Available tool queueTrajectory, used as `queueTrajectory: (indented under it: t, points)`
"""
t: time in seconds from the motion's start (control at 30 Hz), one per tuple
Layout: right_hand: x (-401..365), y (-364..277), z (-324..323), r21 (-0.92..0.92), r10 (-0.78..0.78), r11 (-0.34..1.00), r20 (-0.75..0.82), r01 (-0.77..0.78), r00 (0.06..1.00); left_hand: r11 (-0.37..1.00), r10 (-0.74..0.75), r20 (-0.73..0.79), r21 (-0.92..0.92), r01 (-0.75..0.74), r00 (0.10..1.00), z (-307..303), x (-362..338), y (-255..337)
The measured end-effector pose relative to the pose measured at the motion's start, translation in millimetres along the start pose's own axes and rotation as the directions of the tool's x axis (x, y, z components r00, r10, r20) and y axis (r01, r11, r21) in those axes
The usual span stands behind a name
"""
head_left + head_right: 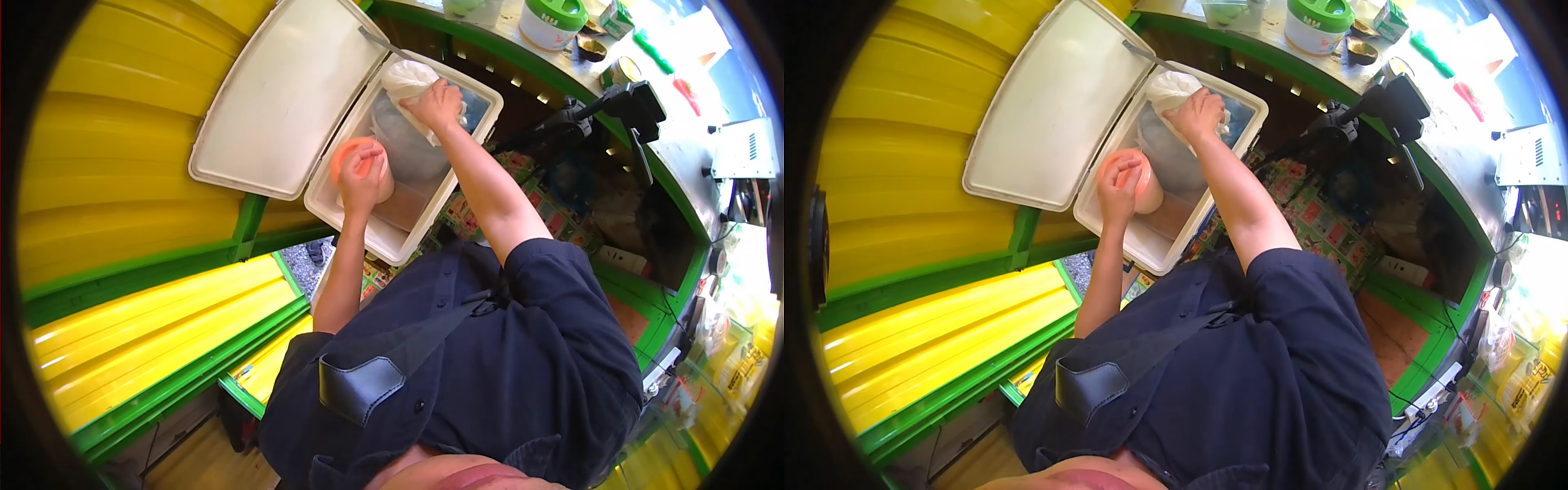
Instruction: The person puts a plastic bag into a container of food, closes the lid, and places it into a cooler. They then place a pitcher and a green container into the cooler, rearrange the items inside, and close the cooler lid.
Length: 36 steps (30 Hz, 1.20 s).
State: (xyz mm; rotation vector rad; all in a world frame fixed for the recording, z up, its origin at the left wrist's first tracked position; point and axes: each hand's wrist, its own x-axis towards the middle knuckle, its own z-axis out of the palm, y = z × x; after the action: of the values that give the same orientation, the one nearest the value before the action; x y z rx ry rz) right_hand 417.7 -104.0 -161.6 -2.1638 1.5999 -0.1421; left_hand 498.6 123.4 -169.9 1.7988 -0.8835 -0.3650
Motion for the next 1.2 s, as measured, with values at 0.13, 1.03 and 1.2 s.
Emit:
queueTrajectory:
  t: [0.13,1.03,1.2]
  points:
    - [34.8,20.1,42.5,0.075,-0.106,0.991,-0.061,0.11,0.992,0.992,-0.119,-0.037,-0.045,0.117,0.992,-19.3,-33.1,-21.1]
    - [36.0,83.4,14.8,0.577,-0.051,0.817,0.059,0.007,0.997,0.89,-0.269,0.098,-0.355,0.286,0.958,1.3,-30.8,6.1]
    - [12.7,102.6,20.3,0.53,-0.033,0.836,-0.208,0.141,0.978,0.9,-0.298,-0.013,-0.336,0.277,0.954,-32.2,-28.5,0.6]
